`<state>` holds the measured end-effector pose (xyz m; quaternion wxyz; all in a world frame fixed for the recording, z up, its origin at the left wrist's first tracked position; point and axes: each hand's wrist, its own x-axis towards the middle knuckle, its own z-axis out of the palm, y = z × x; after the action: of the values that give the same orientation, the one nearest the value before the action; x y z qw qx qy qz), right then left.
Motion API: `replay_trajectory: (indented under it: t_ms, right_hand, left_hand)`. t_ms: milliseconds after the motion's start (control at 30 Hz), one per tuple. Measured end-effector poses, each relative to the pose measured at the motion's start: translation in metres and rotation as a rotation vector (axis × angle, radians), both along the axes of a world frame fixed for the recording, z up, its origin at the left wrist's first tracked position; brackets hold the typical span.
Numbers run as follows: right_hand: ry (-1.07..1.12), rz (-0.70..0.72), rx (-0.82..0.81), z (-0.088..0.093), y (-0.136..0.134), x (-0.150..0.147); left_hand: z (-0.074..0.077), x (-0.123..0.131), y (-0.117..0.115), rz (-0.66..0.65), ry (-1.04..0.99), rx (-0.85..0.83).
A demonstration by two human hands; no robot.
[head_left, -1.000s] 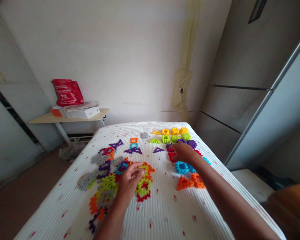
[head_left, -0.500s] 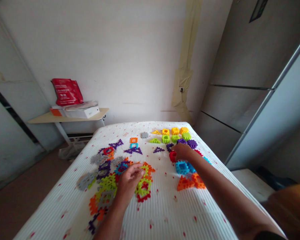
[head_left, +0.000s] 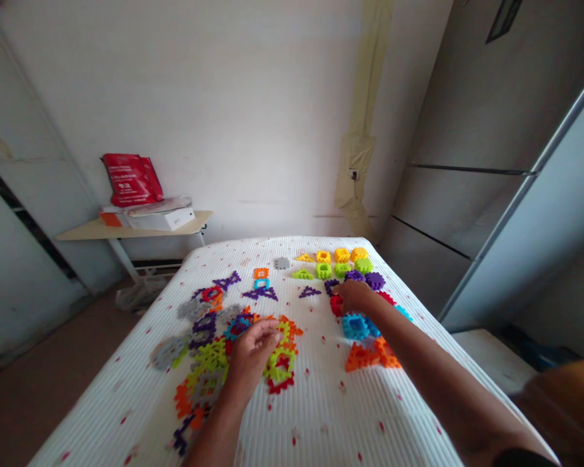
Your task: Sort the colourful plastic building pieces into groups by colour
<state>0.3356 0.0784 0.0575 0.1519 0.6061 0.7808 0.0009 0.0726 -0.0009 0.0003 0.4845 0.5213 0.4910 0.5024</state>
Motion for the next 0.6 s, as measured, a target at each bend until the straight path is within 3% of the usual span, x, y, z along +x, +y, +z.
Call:
replay_trajectory:
  t_ms: [433, 600]
  right_hand:
    - [0.015, -0.015, -0.025, -0.0021, 0.0037, -0.0006]
    - [0.034, -0.032, -0.001, 0.0059, 0.0022, 0.0028]
  left_hand:
    - [0.0029, 0.0004, -0.0004, 0.030, 0.019, 0.005]
    - [0.0030, -0.0034, 0.0014, 0.083, 0.039, 0.016]
